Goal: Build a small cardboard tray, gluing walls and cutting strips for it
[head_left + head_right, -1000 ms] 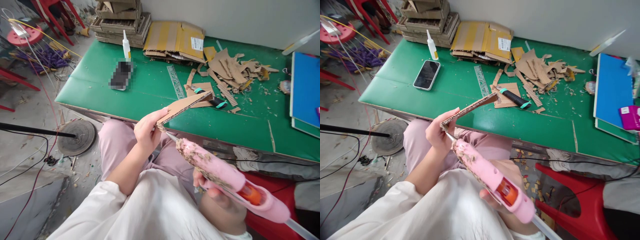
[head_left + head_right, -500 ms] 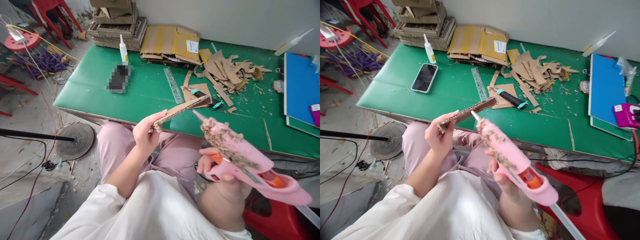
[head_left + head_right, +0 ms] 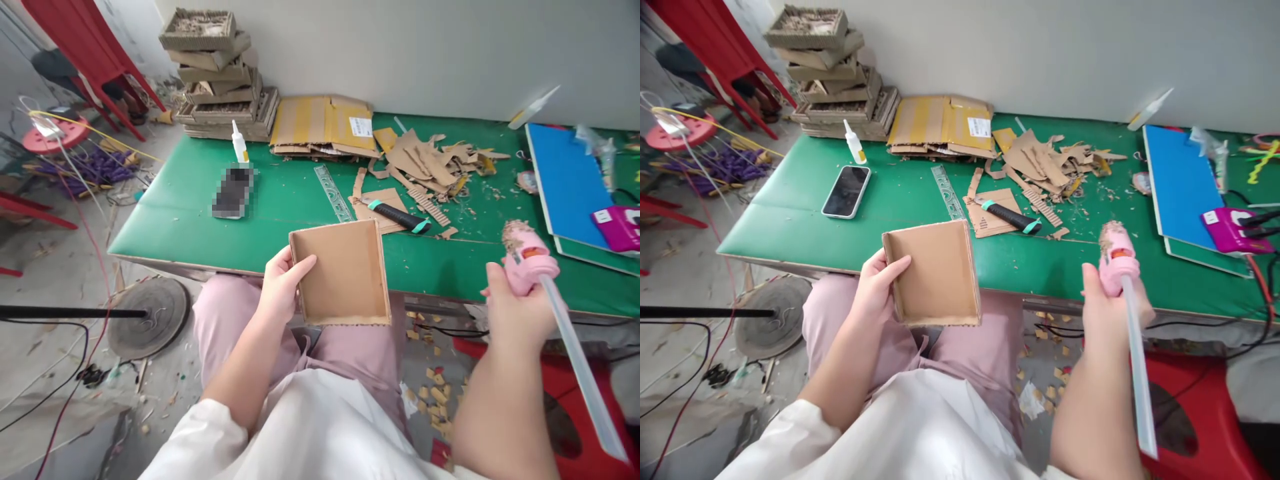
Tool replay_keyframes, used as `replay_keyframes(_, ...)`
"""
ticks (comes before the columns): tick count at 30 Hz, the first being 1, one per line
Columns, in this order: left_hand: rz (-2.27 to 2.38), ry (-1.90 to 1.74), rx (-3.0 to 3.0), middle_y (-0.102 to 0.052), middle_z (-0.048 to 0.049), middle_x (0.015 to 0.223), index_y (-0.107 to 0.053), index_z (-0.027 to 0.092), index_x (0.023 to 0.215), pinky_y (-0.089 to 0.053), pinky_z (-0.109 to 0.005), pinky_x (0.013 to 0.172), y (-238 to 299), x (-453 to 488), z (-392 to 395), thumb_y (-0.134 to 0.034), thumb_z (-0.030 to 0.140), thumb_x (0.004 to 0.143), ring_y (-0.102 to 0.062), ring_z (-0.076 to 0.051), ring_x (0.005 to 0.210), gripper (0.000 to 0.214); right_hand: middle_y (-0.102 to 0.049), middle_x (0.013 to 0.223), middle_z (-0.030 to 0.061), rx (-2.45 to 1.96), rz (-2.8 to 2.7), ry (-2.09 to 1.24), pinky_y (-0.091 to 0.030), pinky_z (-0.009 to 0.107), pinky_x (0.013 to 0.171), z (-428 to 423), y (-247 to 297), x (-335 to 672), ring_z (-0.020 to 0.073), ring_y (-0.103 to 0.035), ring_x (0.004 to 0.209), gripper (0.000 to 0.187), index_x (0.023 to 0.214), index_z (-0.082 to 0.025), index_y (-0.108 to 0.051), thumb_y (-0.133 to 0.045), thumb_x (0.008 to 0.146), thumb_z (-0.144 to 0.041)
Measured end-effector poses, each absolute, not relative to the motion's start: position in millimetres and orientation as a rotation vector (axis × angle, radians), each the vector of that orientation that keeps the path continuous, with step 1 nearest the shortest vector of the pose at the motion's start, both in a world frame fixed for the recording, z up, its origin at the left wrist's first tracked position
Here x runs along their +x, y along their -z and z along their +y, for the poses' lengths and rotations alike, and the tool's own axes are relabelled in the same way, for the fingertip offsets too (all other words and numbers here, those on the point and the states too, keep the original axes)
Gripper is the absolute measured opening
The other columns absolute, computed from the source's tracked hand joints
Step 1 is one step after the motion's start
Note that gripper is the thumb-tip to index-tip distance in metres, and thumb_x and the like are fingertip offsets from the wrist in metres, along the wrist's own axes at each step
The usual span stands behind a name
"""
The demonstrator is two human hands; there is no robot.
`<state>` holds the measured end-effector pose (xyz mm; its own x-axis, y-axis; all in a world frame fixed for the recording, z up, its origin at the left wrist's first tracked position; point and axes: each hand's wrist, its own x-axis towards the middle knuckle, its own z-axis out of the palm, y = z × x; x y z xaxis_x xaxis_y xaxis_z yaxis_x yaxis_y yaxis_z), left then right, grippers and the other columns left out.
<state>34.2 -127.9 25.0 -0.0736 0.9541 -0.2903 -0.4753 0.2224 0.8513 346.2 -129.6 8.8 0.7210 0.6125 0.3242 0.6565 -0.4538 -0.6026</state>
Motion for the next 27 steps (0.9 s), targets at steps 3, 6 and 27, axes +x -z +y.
replay_keyframes(3,1.029,-1.232,0.518,-0.072,0.0003,0.079,-0.066,0.018,0.086,-0.054,-0.024,0.061,-30.1,29.7,-122.3,-0.081,0.03,0.06,-0.066,-0.013,0.065,0.032,-0.07,0.081,0.0196,-2.565,-0.904,0.295,-0.046,0.045,0.067,-118.2,-0.8,377.4,0.0389,-0.067,0.081,0.035,0.091,-0.017,-0.07,-0.07,0.065,-0.04)
replay_keyframes(6,1.025,-1.199,0.509,-0.072,0.0007,0.077,-0.067,0.018,0.086,-0.054,-0.022,0.059,-34.4,27.2,-117.0,-0.082,0.028,0.058,-0.066,-0.013,0.064,0.033,-0.072,0.086,0.0218,-2.697,-0.892,0.334,-0.04,0.044,0.061,-110.2,3.8,398.9,0.0396,-0.066,0.082,0.039,0.098,-0.024,-0.071,-0.07,0.066,-0.047)
replay_keyframes(27,1.307,-1.115,0.735,-0.071,-0.0012,0.069,-0.067,0.017,0.083,-0.054,-0.023,0.055,-32.1,-30.7,-20.0,-0.083,0.032,0.05,-0.066,-0.016,0.06,0.04,-0.067,0.093,0.0249,-2.484,-1.479,0.512,-0.038,0.041,0.072,-88.0,26.6,419.2,0.034,-0.057,0.086,0.049,0.11,-0.009,-0.068,-0.059,0.079,-0.046)
